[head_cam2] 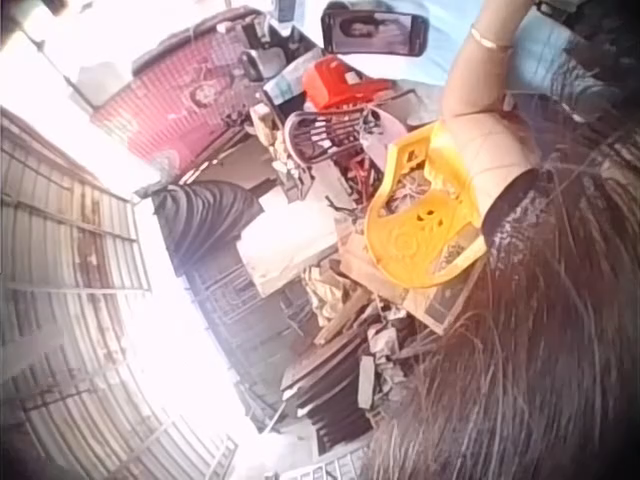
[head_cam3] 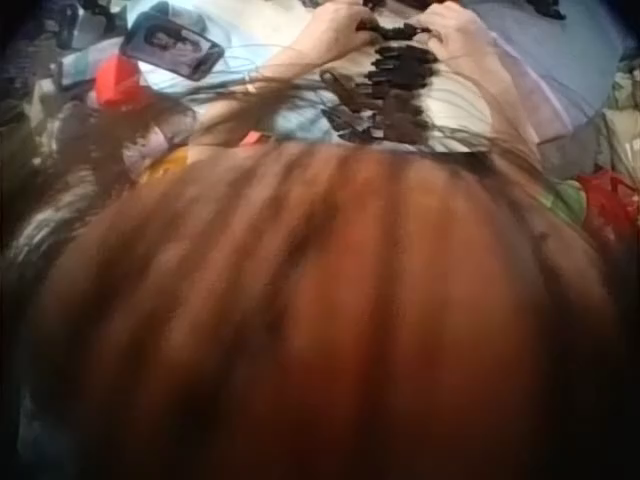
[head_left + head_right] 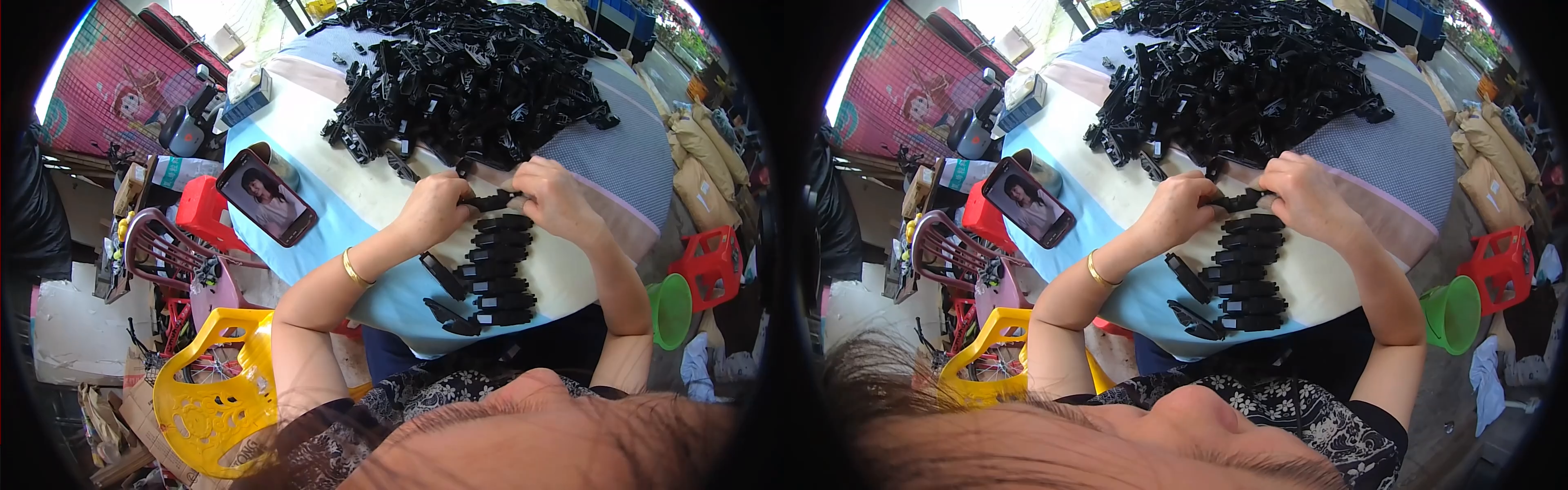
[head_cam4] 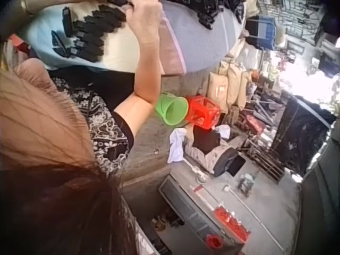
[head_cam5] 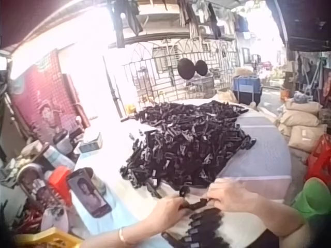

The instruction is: Sorting and inspecting small black plastic manufacturing components on a table.

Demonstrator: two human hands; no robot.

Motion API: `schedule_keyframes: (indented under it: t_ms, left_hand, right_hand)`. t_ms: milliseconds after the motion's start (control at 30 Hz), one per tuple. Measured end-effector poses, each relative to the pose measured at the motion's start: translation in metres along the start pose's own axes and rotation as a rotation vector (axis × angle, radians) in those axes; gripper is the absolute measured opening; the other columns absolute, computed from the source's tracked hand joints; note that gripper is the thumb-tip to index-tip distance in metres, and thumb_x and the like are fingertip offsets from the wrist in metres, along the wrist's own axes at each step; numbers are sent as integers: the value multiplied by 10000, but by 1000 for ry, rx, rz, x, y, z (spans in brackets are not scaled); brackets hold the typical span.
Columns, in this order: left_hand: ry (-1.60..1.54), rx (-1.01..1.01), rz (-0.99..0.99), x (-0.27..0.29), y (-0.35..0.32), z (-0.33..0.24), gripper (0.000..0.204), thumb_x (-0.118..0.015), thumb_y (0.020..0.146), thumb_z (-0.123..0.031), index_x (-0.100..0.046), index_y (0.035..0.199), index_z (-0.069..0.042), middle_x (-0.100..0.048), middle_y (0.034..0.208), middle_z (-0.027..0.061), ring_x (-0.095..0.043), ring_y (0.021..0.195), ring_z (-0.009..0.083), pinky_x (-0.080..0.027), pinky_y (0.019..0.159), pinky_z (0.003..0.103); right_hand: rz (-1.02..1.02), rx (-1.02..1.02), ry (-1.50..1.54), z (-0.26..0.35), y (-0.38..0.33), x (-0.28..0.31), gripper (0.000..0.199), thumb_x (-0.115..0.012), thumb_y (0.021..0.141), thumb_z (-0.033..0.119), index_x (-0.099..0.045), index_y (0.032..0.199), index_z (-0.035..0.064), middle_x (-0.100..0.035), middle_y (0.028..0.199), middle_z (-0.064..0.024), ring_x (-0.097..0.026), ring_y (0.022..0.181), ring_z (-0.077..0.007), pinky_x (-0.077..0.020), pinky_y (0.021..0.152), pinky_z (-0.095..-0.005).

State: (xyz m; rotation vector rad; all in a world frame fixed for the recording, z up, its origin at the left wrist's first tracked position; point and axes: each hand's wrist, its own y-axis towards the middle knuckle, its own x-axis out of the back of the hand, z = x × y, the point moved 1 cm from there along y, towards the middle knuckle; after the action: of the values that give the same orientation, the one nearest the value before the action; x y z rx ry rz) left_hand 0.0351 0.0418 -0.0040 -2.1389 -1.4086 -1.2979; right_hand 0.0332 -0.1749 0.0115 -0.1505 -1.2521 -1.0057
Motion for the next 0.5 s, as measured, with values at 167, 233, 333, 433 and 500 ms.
schedule_keyframes:
  t_ms: [167,233,333,433,500]
  left_hand:
    - [-14,-30,16,-1,4,0,147,-656,691,-39,-668,824,22,-605,803,142,-617,743,310,-498,675,358]
    - [-16,-37,0,-2,5,0,149,-654,690,-28,-668,828,25,-601,795,142,-613,716,300,-493,653,349]
    - [-69,-48,2,-2,5,3,146,-660,685,-20,-666,821,30,-597,785,138,-610,686,286,-490,631,339]
    - [-59,-52,-7,-3,5,2,151,-678,681,-29,-667,820,28,-597,780,135,-610,669,275,-489,618,333]
    - [-109,-51,20,-6,6,1,150,-686,679,-36,-668,815,24,-597,777,134,-610,669,274,-490,618,332]
  right_hand:
    - [26,42,26,-6,1,-1,183,-592,626,-62,-660,789,-13,-616,792,-90,-568,824,-265,-458,736,-362]
    - [25,50,86,-10,4,-3,197,-586,624,-67,-659,800,-15,-618,795,-95,-569,822,-270,-462,733,-364]
    - [-26,107,167,-20,4,-10,195,-591,609,-81,-639,789,-24,-606,777,-105,-565,790,-275,-464,696,-364]
    - [-77,184,175,-23,3,-12,190,-601,599,-91,-625,778,-31,-603,771,-112,-566,770,-274,-463,669,-357]
    - [-83,211,159,-20,3,-13,199,-601,601,-92,-629,788,-31,-613,786,-113,-571,779,-275,-466,676,-353]
